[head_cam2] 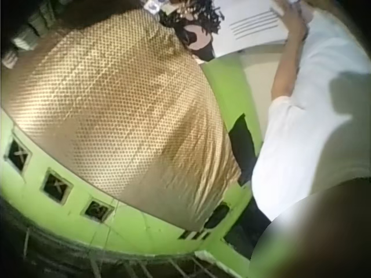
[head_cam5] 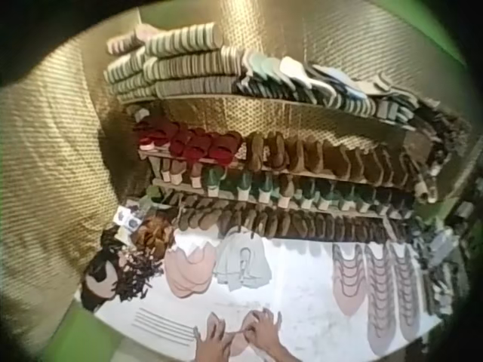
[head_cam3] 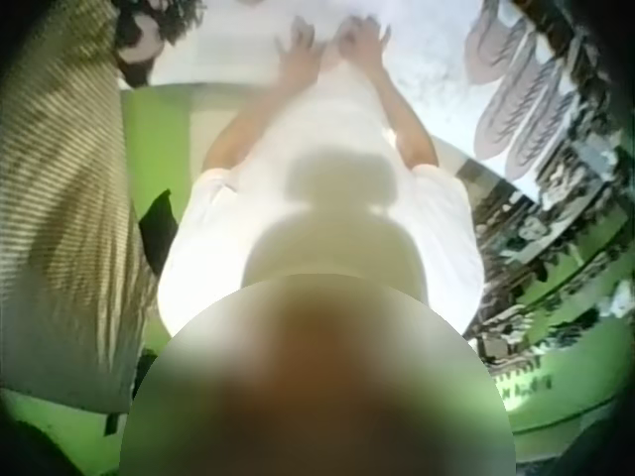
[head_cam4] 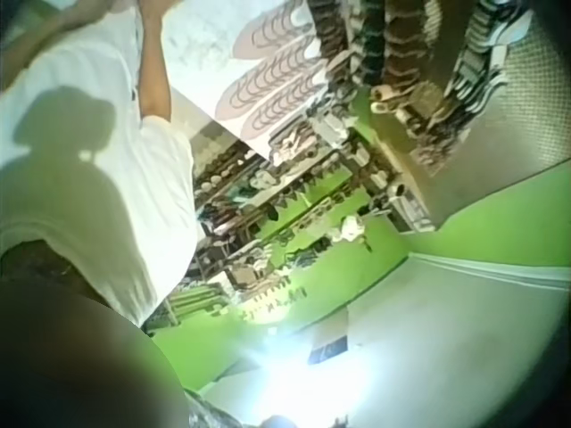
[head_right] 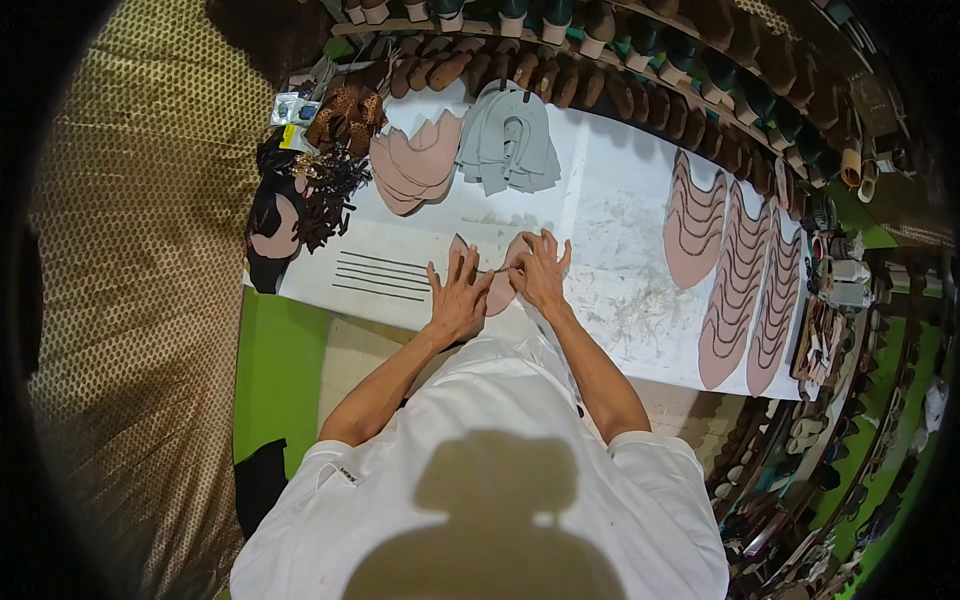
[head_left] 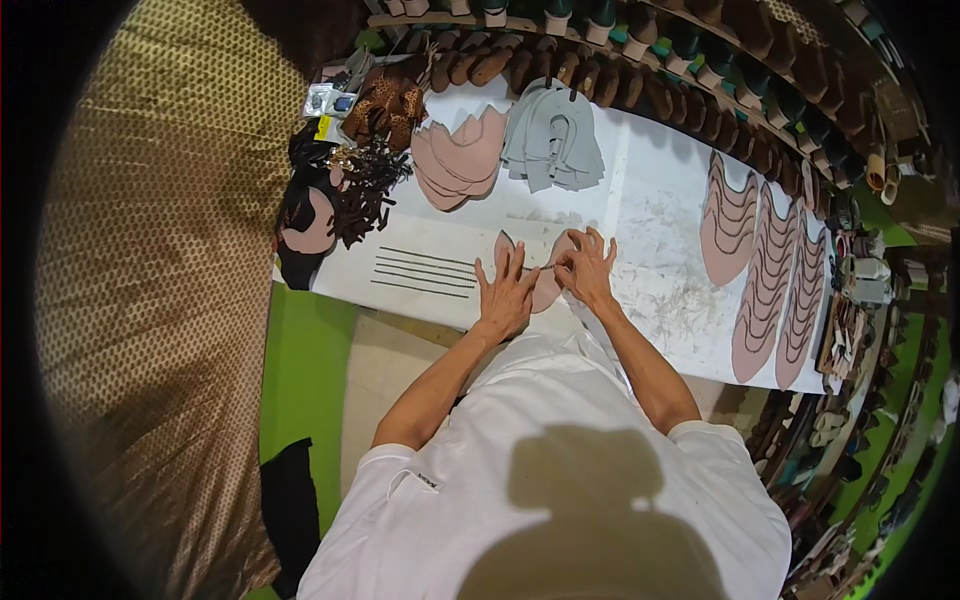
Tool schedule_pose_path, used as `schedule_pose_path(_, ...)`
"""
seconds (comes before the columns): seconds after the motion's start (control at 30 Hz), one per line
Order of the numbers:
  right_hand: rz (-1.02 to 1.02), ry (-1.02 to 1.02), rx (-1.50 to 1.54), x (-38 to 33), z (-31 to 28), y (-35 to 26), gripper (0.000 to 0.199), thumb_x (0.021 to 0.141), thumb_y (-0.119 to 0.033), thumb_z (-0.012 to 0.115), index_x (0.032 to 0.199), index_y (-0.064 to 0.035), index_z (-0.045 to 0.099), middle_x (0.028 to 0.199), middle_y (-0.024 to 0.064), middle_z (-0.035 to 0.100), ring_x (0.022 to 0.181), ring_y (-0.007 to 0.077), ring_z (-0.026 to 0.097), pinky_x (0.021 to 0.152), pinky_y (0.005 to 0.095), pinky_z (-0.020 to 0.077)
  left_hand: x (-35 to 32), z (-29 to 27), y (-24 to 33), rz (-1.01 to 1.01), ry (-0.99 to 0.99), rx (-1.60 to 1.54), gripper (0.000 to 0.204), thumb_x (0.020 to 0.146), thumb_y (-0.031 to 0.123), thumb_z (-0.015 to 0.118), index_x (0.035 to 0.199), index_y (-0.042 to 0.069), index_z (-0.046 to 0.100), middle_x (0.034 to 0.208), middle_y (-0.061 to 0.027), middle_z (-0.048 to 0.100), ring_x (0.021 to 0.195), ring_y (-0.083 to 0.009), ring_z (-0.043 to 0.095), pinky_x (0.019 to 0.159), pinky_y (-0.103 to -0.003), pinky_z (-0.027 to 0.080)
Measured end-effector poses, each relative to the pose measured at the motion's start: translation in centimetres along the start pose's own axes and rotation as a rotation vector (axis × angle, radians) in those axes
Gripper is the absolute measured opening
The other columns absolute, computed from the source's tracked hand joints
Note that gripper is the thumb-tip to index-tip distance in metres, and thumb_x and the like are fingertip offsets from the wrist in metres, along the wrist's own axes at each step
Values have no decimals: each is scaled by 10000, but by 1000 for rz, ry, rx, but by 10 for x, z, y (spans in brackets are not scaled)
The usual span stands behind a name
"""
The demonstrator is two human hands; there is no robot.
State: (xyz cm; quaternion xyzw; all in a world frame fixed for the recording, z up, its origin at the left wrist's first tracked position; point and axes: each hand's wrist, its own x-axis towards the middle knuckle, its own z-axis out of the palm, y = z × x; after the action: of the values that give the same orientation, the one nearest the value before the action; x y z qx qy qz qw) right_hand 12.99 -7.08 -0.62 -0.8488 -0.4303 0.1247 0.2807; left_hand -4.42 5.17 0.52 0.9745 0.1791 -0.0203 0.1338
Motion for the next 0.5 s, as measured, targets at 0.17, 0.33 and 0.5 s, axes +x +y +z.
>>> schedule_pose_path(0.17, -34, -13, -40, 4, 1, 2, 151, 791, -272, 749, 831, -133, 792, 1471, 87, 546, 1476, 413, 322, 1186, 726, 67, 4, -4, 1, 7, -22, -23, 498, 923, 210, 662, 1413, 277, 601, 1743, -134, 158, 1594, -412, 119, 1106, -827, 135)
schedule_pose_path(0.33, -23, 11, -24, 5, 3, 1, 115, 740, -207, 731, 786, -113, 776, 1457, 97, 567, 1473, 414, 347, 1204, 714, 72, 4, -7, 6, -53, 10, -106, 537, 887, 173, 688, 1405, 277, 594, 1748, -128, 133, 1595, -408, 117, 1107, -828, 130)
schedule_pose_path(0.5, -25, -47, -47, 7, 2, 3, 125, 800, -245, 746, 835, -133, 789, 1475, 87, 549, 1481, 416, 322, 1184, 734, 72, 3, -5, 6, -22, -77, -106, 488, 915, 161, 653, 1398, 229, 629, 1755, -122, 123, 1596, -401, 126, 1129, -817, 103)
